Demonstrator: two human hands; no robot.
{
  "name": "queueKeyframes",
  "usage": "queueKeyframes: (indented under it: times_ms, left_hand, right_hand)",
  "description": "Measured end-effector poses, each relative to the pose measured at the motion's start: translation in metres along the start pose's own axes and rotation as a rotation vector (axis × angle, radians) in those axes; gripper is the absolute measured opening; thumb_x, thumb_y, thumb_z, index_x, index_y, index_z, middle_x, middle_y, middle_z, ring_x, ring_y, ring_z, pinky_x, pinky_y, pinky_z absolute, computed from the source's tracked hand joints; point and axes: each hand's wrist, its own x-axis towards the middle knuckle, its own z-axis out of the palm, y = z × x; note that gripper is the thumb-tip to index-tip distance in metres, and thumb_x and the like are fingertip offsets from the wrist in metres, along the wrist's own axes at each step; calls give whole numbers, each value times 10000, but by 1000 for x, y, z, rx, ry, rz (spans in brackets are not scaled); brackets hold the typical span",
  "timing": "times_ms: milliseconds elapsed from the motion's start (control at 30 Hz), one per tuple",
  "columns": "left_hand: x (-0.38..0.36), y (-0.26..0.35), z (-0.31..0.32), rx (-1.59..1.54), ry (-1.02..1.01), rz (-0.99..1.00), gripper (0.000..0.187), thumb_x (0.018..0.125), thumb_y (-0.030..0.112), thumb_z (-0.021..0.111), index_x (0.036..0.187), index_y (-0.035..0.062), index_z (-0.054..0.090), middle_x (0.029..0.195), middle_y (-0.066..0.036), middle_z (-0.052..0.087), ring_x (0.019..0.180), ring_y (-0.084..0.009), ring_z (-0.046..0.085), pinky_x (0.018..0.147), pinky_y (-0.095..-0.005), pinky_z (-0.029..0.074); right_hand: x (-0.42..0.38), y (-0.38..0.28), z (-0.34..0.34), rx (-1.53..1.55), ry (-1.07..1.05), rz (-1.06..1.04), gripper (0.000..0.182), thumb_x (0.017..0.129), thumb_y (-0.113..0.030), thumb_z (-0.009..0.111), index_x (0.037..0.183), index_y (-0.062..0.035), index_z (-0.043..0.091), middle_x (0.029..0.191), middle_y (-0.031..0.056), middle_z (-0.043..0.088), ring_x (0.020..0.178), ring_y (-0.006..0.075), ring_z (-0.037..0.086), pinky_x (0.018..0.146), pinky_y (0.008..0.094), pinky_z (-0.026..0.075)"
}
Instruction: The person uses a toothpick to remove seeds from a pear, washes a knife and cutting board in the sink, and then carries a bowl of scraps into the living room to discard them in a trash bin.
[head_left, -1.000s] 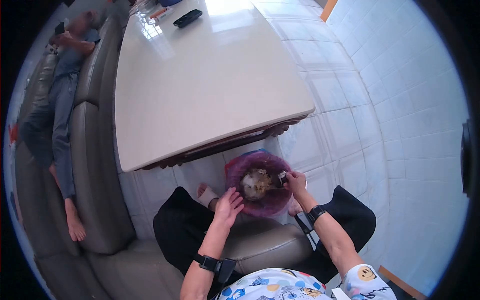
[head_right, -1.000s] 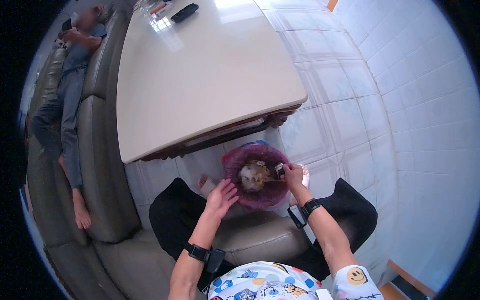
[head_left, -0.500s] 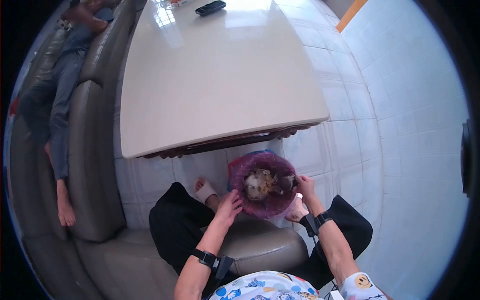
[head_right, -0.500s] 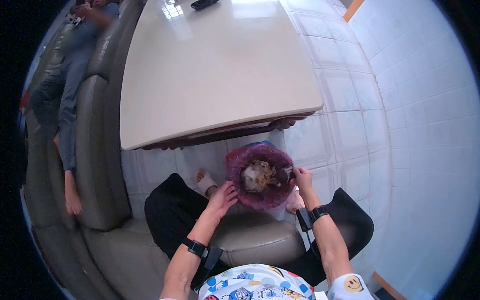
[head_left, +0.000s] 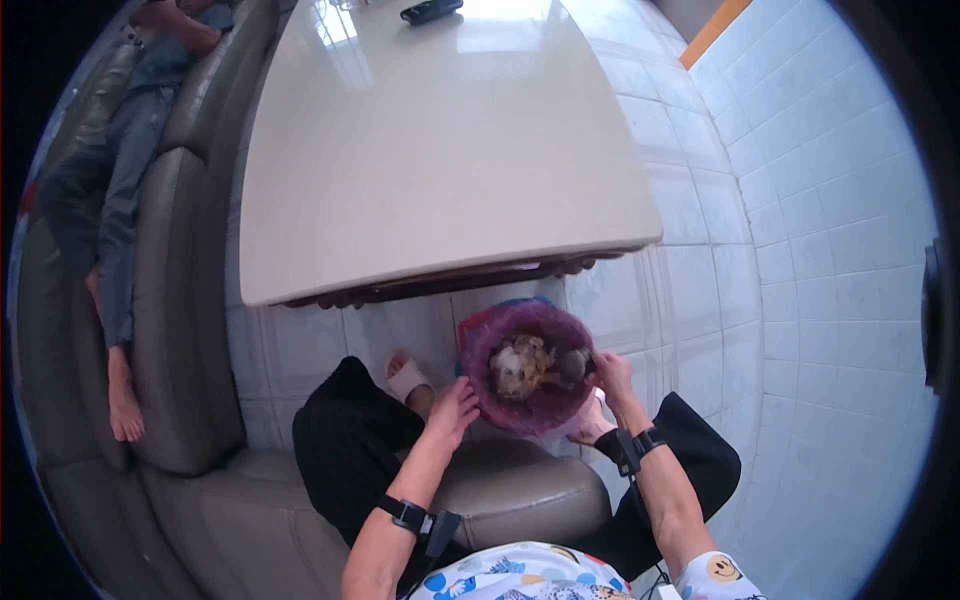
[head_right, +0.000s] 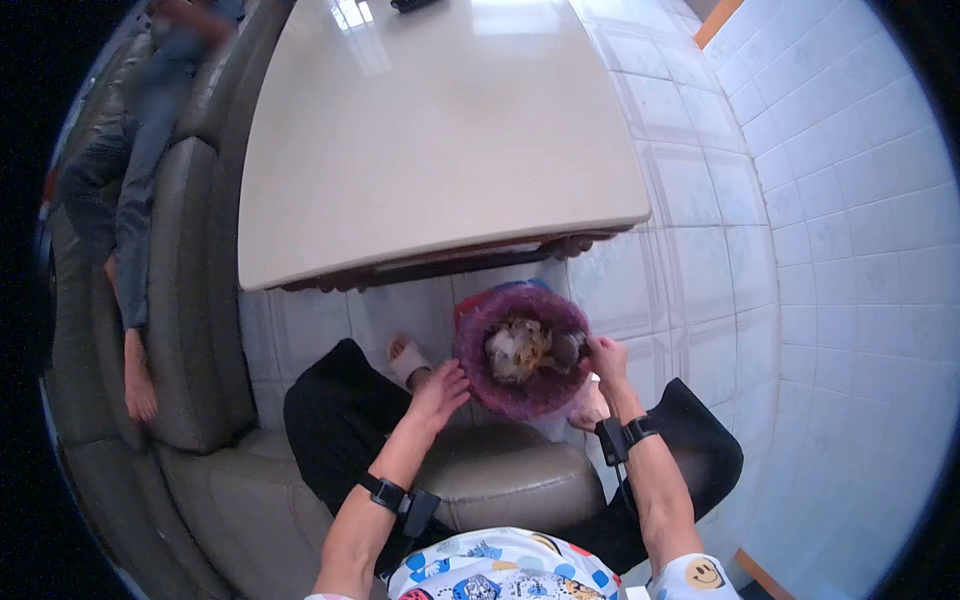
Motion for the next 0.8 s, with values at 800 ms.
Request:
queueKeyframes:
  times_ms: [800]
  left_hand:
    - [-56, 23, 39, -166, -475, -209, 576, 954, 460, 528, 1375, 86, 407, 1345, -182, 475, 1191, -339, 511, 1035, -523, 400]
  right_hand:
    - [-144, -29, 81, -65, -222, -523, 148, 893, -128, 640, 930, 15, 627, 762, 78, 647, 657, 139, 633, 598, 274, 500]
